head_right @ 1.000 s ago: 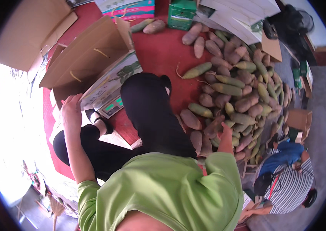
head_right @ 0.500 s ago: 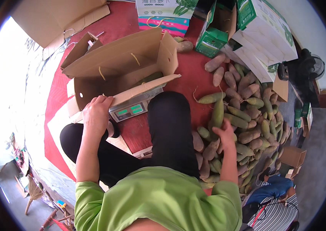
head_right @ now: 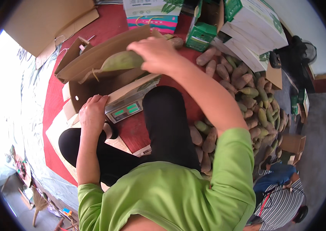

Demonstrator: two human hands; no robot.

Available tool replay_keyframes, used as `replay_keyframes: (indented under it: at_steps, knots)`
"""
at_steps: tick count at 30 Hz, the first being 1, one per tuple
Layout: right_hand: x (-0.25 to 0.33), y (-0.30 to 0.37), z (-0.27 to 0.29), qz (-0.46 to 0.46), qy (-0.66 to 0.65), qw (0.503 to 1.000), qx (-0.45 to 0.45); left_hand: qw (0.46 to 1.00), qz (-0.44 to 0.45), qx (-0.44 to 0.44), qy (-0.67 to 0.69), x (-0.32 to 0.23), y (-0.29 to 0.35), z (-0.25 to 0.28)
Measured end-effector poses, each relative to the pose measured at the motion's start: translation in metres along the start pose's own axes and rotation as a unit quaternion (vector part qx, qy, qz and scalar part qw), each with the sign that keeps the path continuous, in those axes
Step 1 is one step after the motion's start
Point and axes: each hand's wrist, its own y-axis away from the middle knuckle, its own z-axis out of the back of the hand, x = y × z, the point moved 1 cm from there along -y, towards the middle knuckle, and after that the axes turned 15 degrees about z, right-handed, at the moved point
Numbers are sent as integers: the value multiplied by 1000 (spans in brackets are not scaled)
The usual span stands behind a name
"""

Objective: Sorting and packing winter melons into cardboard boxes and weighing them on a scale.

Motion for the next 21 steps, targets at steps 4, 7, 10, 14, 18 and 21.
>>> replay_keyframes:
  at_steps: [4,7,10,14,18,21]
  knots:
    - [3,-38,-41,13,80,991,106,1000,11,-4,-11,2,0,-1]
    - [3,-50,-66,14,71,991,112,999,36,10,-23,2,4,3]
    - [-7,-37,-69,-48,76,995,47,999,40,13,-13,-3,-2,-4]
    - [-9,1,-34,-54,15,978,-203,999,32,7,-1,-6,-2,-2]
    - [-34,87,-33,-108,-34,893,-435,1000,19,6,18,-1,-4,-5]
    - [-49,189,-66,-320,-140,838,-418,1000,8,6,28,3,-6,-10]
